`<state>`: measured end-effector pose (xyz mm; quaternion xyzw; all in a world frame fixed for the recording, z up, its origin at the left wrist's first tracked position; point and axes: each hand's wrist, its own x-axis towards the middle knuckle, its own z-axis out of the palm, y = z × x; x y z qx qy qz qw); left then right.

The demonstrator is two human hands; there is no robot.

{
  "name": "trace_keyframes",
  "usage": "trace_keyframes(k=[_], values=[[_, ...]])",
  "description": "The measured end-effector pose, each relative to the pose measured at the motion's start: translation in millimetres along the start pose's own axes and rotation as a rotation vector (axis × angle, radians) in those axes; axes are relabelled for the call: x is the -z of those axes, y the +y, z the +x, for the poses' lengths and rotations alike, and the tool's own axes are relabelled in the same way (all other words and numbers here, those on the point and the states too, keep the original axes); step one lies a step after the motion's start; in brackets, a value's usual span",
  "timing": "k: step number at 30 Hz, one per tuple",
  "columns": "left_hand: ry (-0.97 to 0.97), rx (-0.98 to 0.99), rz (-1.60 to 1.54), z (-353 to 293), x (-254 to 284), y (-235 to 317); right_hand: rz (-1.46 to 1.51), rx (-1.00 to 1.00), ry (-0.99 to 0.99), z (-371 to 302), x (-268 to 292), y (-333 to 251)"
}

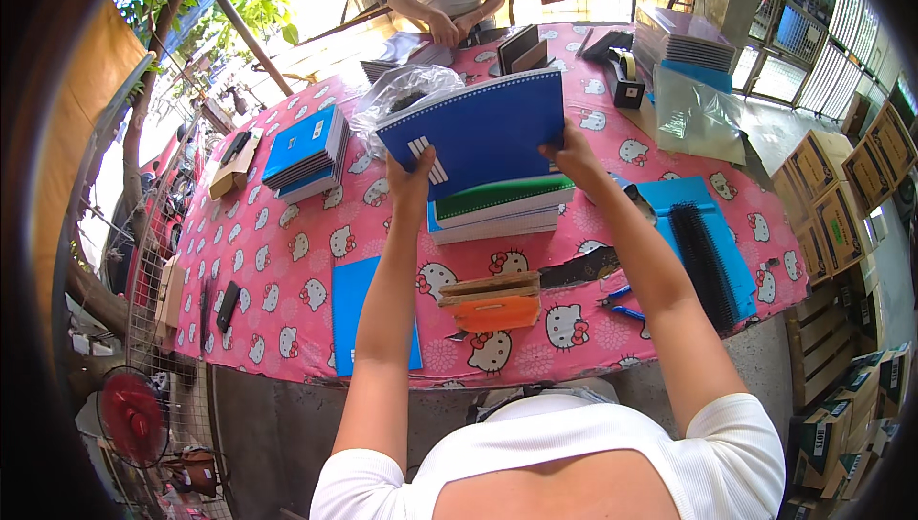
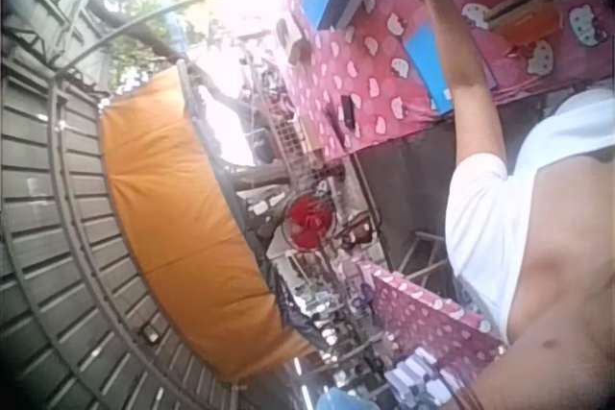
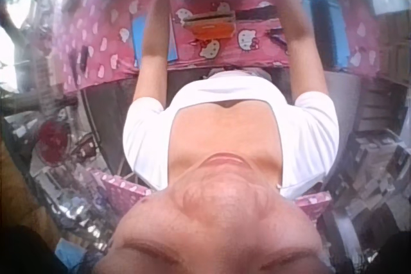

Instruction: The person assembles spiral notebooks by inserting plastic spiral coils into the pre-punched holes of notebook covers and paper stacks, using pliers to trim or tuck the ends.

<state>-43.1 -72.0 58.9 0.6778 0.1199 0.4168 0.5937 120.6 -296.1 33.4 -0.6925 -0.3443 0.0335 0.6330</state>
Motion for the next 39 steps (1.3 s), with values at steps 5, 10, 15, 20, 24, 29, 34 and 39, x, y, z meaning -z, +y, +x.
trace_keyframes(k=[5,10,15,20,24,29,34,39], values=[[-0.061,0.042,-0.114,-8,22,-21,-0.342,-0.003,-0.019,-26,-11,13],[0.002,0.083,0.02,-54,34,39,-0.331,0.098,0.026,-84,-9,-12],[0.024,0.121,0.062,-132,63,94,-0.216,0.064,-0.085,-186,-3,-68],[0.013,0.171,0.031,-155,84,82,-0.232,0.151,-0.046,-208,-23,-38],[0.1,0.212,0.244,-159,73,82,-0.181,0.05,-0.11,-221,-41,1],[-0.078,-0.388,1.014,-189,-2,130,-0.231,-0.065,-0.124,-247,-44,32],[-0.485,-0.37,1.162,-196,-27,107,-0.312,0.079,-0.087,-240,-21,6],[-0.407,-0.383,0.762,-185,-24,99,-0.844,0.097,0.371,-207,128,15]])
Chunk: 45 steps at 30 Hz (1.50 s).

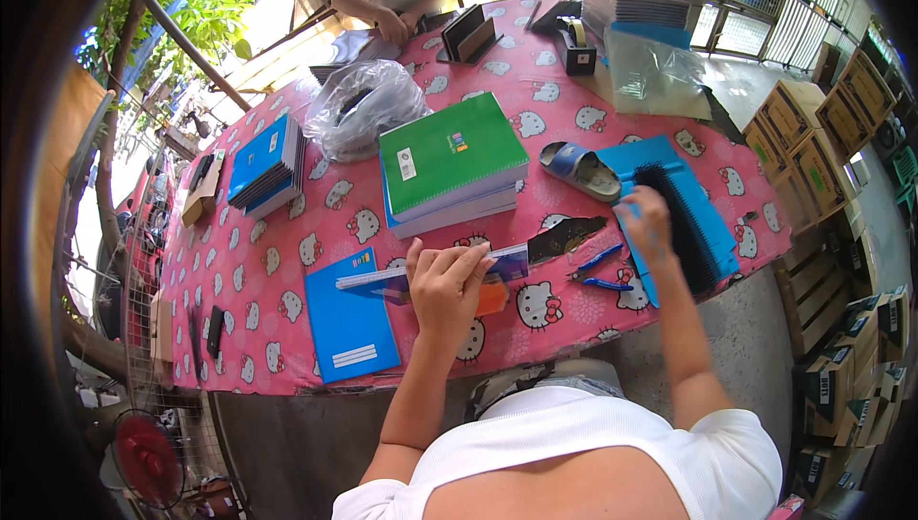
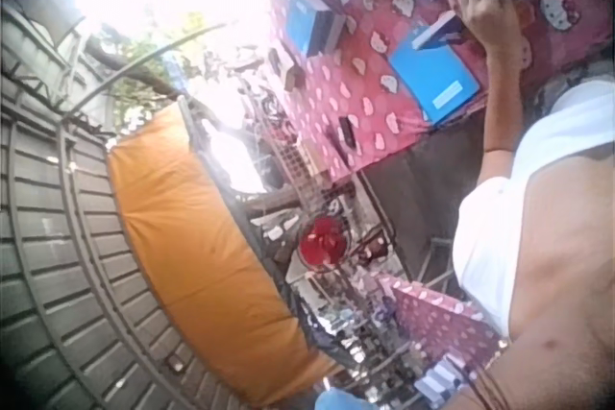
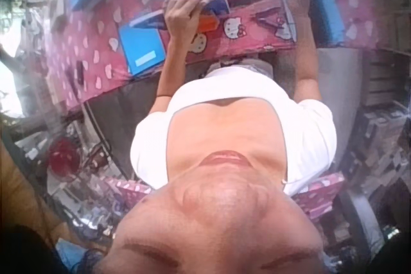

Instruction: The person assembles spiral notebooks by inserting plastic spiral coils into the pre-punched holes of notebook covers and paper stacks, using pliers to trim or tuck the ends.

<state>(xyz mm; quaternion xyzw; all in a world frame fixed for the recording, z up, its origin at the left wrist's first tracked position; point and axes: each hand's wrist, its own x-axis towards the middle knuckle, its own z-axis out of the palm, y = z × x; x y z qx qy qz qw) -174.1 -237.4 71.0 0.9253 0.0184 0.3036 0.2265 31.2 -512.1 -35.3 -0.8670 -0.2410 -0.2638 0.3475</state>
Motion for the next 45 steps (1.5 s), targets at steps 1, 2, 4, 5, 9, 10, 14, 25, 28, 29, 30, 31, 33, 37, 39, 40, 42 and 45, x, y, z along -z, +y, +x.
trace_keyframes(k=[1,2,4,5,9,10,14,25,28,29,30,31,33,37,39,40,42,45], values=[[0.092,-0.014,-0.036,8,-5,5,-0.131,-0.102,0.005,8,14,39],[0.099,-0.018,-0.032,10,-6,3,-0.226,-0.257,-0.033,17,24,52],[0.105,-0.038,-0.029,17,-1,4,-0.477,-0.343,-0.082,24,30,88],[0.086,-0.029,-0.056,16,-3,2,-0.559,-0.392,-0.061,24,25,103],[0.02,0.026,-0.032,19,5,6,-0.396,-0.573,-0.339,33,14,112],[0.02,0.05,-0.05,17,5,7,-0.394,-0.568,-0.344,35,14,105],[0.01,0.09,-0.067,19,5,13,-0.394,-0.506,-0.181,35,16,102],[-0.002,0.032,-0.088,23,2,12,-0.008,-0.051,-0.383,24,37,-74],[-0.029,0.058,-0.071,21,4,8,0.054,-0.024,-0.406,20,40,-134],[-0.042,0.063,-0.079,21,4,7,0.18,-0.007,-0.398,22,45,-149],[-0.058,0.067,-0.09,21,4,7,0.304,0.006,-0.388,23,46,-159],[-0.064,0.068,-0.095,22,5,9,0.3,-0.001,-0.39,23,43,-166],[-0.085,0.137,-0.153,26,9,16,0.512,-0.091,-0.352,25,37,-176],[-0.082,0.083,-0.103,24,7,10,0.565,-0.068,-0.337,27,30,-179],[-0.056,0.077,-0.104,25,5,11,0.735,-0.327,-0.409,34,33,-180],[-0.057,0.075,-0.107,26,5,11,0.732,-0.328,-0.406,37,30,-176],[-0.055,0.089,-0.097,23,6,11,0.779,-0.236,-0.44,39,22,-168],[0.012,0.071,-0.056,25,2,8,0.964,-0.299,-0.652,49,21,-162]])
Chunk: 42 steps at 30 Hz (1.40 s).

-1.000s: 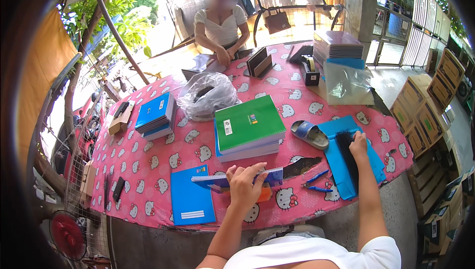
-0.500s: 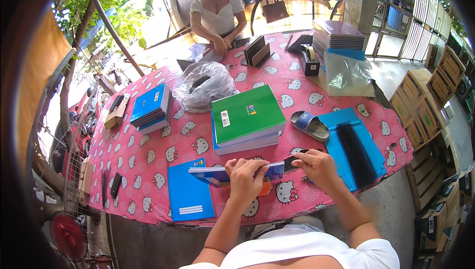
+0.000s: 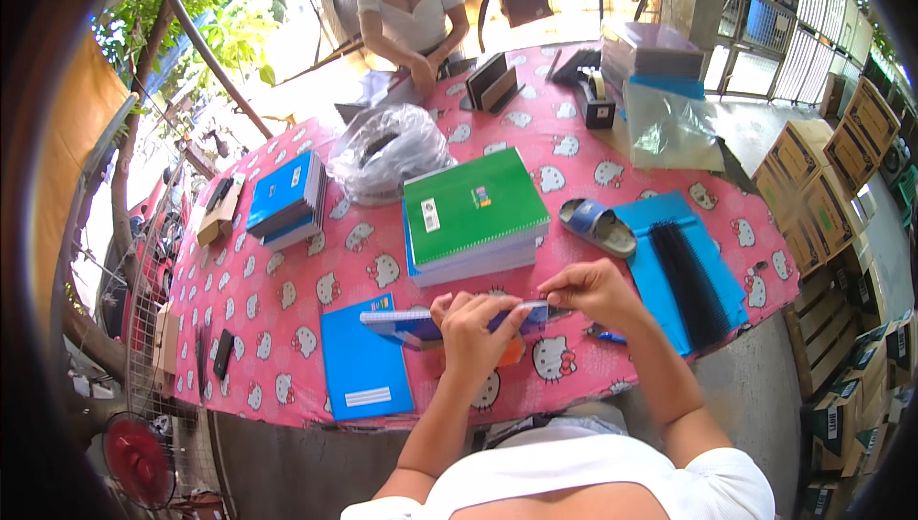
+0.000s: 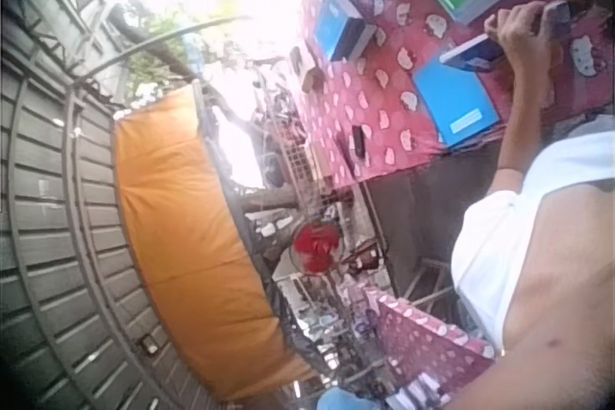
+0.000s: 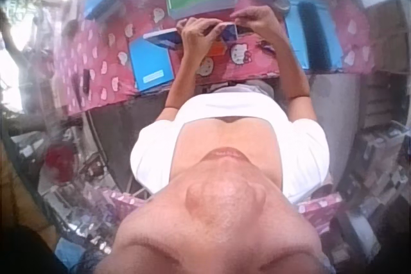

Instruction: The person assembles spiral notebooks by inserting plastic spiral coils into the pre-punched holes of notebook covers and paper stacks, using pliers to trim or tuck the ends.

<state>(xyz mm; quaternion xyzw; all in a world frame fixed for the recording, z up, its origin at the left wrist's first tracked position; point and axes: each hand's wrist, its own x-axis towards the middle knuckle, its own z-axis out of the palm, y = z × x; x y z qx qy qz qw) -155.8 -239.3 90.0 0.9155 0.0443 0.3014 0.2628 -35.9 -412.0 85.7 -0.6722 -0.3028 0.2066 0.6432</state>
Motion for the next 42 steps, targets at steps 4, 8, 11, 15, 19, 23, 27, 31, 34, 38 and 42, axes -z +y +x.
trace_keyframes(k=[4,8,11,15,19,23,27,31,34,38,42], values=[[-0.025,0.007,-0.029,3,-9,1,0.115,-0.097,-0.078,4,11,0],[0.01,0.039,0.008,-5,-8,3,0.06,-0.081,-0.101,5,9,-3],[0.041,0.047,0.082,-7,-7,8,0.021,-0.012,-0.17,4,12,-5],[0.092,0.028,0.134,-10,-10,10,-0.078,-0.042,-0.202,6,13,-10],[0.142,-0.099,0.082,-12,-23,3,-0.203,-0.043,-0.139,5,9,-16],[0.136,-0.105,0.046,-15,-23,8,-0.226,-0.056,-0.204,7,14,-14],[0.129,-0.074,0.082,-18,-22,16,-0.211,0.086,-0.248,7,18,-5],[0.104,-0.056,0.101,-29,-22,14,-0.135,-0.107,-0.235,0,24,-6],[0.114,-0.041,0.114,-28,-21,15,-0.12,-0.181,-0.514,-16,38,-2],[0.09,-0.094,0.21,-19,-22,17,0.096,-0.26,-0.548,-45,-1,14],[0.033,-0.124,0.199,-18,-22,14,0.232,-0.252,-0.351,-46,-11,17]])
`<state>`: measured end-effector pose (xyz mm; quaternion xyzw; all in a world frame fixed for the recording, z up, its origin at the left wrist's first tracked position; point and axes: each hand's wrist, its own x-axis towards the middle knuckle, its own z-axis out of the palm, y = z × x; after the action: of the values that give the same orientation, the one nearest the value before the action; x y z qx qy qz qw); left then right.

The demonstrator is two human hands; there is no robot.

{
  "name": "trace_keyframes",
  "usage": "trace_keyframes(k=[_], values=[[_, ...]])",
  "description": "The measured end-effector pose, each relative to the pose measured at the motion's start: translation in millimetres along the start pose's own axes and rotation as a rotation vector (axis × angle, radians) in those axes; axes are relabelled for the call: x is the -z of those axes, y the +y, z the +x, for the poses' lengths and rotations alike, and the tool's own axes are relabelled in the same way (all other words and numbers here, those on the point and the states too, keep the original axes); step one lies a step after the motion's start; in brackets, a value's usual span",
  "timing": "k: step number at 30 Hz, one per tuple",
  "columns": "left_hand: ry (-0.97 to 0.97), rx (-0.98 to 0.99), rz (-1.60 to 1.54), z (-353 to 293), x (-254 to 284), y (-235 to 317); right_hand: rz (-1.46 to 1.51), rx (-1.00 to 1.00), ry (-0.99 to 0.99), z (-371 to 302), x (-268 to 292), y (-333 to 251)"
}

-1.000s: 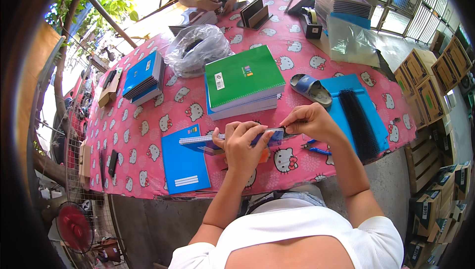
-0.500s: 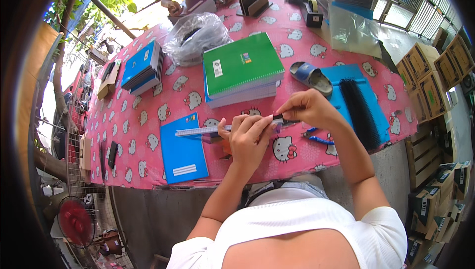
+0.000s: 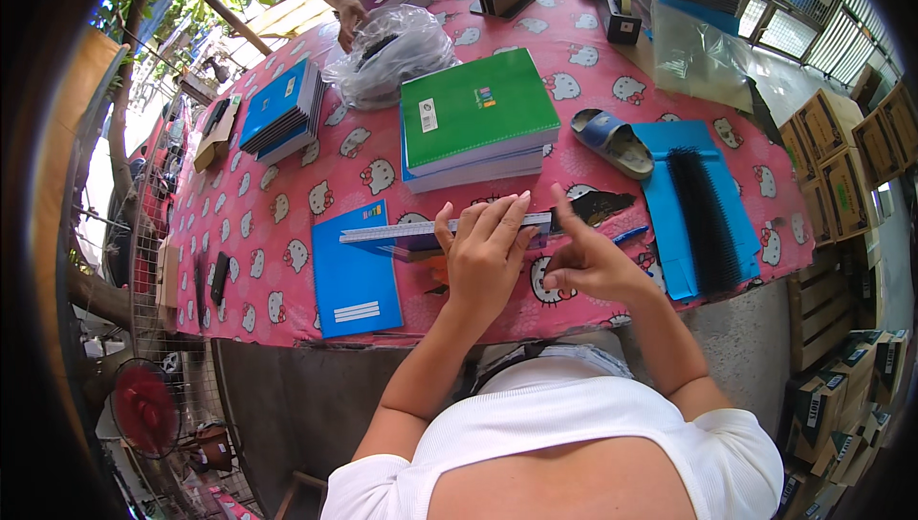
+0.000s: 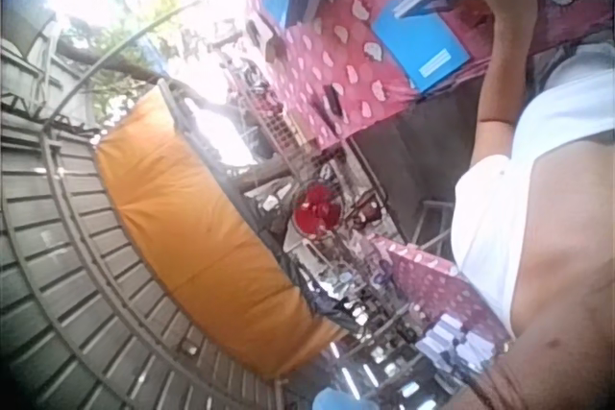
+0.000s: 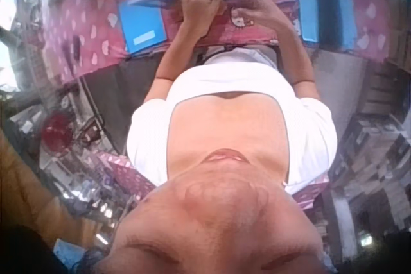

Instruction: The person assembles spiral notebooks by inserting plastic spiral coils into the pre-punched holes of notebook covers and paper stacks, using pliers to trim or tuck the ends.

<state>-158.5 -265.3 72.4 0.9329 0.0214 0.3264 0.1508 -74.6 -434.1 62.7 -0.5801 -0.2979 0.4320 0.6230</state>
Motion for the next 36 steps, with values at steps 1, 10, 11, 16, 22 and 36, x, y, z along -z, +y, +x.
trace_keyframes(k=[1,10,11,16,22,36], values=[[-0.003,0.001,0.001,0,2,0,0.003,-0.002,-0.001,1,2,-3],[0.044,0.013,-0.147,-20,12,6,-0.295,0.245,0.135,9,25,-35],[0.056,-0.004,-0.14,-26,13,6,-0.507,0.313,0.092,10,25,-35],[0.054,-0.031,-0.127,-47,9,4,-0.586,0.245,-0.001,11,22,-36],[0.087,-0.033,-0.192,-42,9,3,-0.582,0.309,-0.053,15,21,-38],[0.062,0.145,-0.054,3,18,0,-1.024,0.427,0.291,10,0,-45]])
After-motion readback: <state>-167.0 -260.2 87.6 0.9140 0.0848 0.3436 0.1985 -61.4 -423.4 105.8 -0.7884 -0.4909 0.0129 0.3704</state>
